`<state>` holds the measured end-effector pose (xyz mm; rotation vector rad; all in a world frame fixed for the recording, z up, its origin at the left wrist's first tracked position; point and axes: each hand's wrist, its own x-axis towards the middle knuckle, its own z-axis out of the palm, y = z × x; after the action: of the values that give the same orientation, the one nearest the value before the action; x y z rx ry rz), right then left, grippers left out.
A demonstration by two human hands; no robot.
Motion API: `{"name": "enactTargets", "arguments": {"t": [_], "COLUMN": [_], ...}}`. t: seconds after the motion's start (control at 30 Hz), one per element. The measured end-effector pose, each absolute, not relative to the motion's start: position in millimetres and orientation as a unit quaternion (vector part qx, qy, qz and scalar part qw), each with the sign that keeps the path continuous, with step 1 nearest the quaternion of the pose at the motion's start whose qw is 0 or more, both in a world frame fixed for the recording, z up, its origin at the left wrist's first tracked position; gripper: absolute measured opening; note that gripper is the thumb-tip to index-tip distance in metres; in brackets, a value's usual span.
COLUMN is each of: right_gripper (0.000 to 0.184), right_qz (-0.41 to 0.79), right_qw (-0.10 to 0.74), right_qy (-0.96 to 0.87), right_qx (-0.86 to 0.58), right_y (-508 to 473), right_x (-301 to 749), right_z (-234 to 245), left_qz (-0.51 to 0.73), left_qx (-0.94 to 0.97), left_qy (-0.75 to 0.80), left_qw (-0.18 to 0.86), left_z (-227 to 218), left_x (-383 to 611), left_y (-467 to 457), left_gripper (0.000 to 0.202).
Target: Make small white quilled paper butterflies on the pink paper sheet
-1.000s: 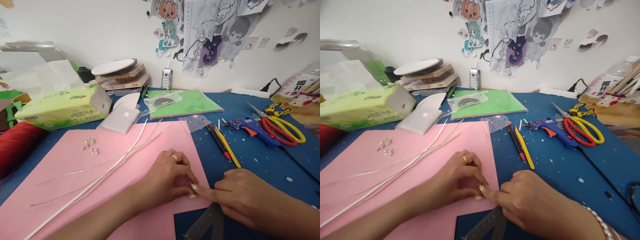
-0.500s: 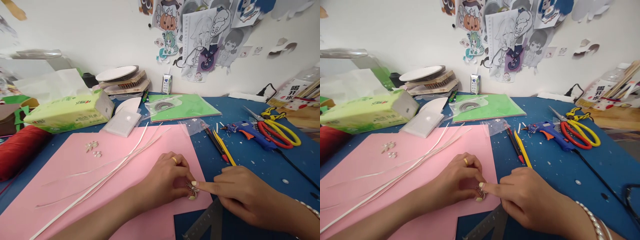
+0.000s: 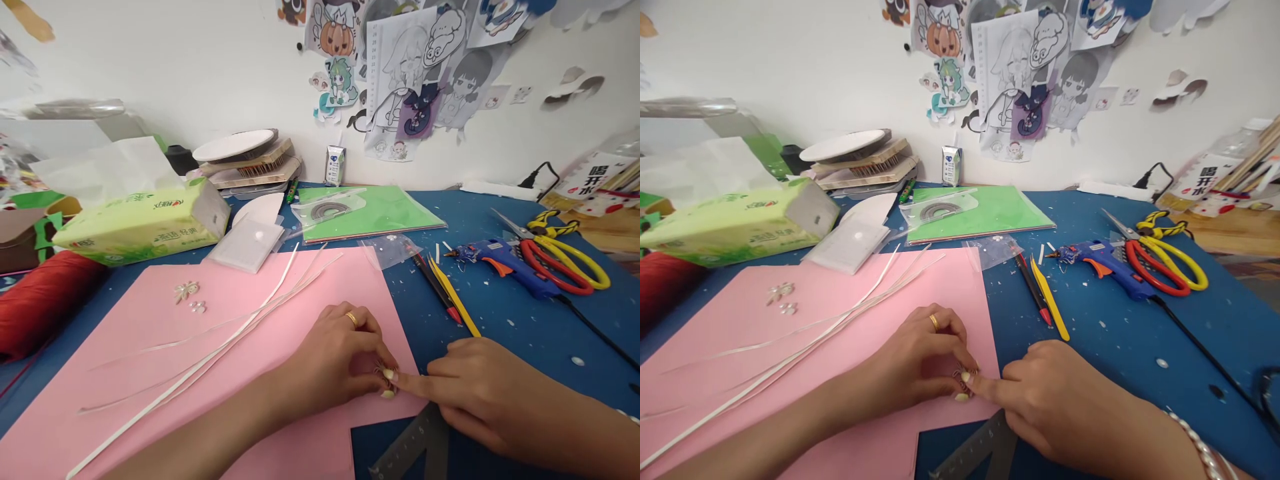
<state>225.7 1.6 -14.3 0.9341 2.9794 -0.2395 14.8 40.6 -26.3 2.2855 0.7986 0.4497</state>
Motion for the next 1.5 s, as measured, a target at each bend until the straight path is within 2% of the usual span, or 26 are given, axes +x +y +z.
{"name": "enactTargets", "arguments": {"t": [0.4,0.53,0.63,0.7,0.8,0.87,1.03,1.23,1.5], "right_gripper": [0.044,0.043,0.039,0.037,0.032,0.025,0.023,0.018,0.022], "right_qz": [-0.094,-0.131,-0.17,-0.191,-0.226,-0.265,-0.367,-0.435,-0.429], "right_qw": [-0.011,-0.043,-0.096,-0.161,-0.277,-0.308,-0.267,-0.266,-0.268], "right_qy": [0.947,0.937,0.929,0.91,0.824,0.765,0.761,0.749,0.745], "right_qx": [0.308,0.322,0.315,0.331,0.44,0.499,0.464,0.424,0.435], "right_y": [3.0,7.1,8.3,8.5,10.6,13.5,17.1,12.6,10.0], "right_x": [223.8,222.8,223.4,224.9,227.5,227.8,221.0,212.5,208.5], "right_z": [-17.1,-15.9,-12.1,-8.4,-3.2,-1.0,-1.8,-5.3,-4.8], "left_qz": [0.172,0.174,0.184,0.211,0.266,0.298,0.367,0.375,0.334], "left_qx": [0.879,0.88,0.883,0.883,0.88,0.876,0.863,0.862,0.876], "left_qy": [0.304,0.304,0.302,0.299,0.305,0.313,0.315,0.317,0.316], "left_qw": [0.325,0.322,0.31,0.294,0.25,0.213,0.144,0.124,0.145], "left_z": [-26.1,-24.9,-23.9,-22.5,-18.3,-15.2,-11.4,-10.9,-11.9], "left_x": [13.9,13.7,14.0,13.7,12.1,11.1,10.9,12.1,12.0], "left_y": [42.2,40.1,38.9,38.0,34.9,31.6,25.1,22.3,22.3], "left_gripper": [0.016,0.015,0.013,0.014,0.017,0.017,0.018,0.016,0.021]}}
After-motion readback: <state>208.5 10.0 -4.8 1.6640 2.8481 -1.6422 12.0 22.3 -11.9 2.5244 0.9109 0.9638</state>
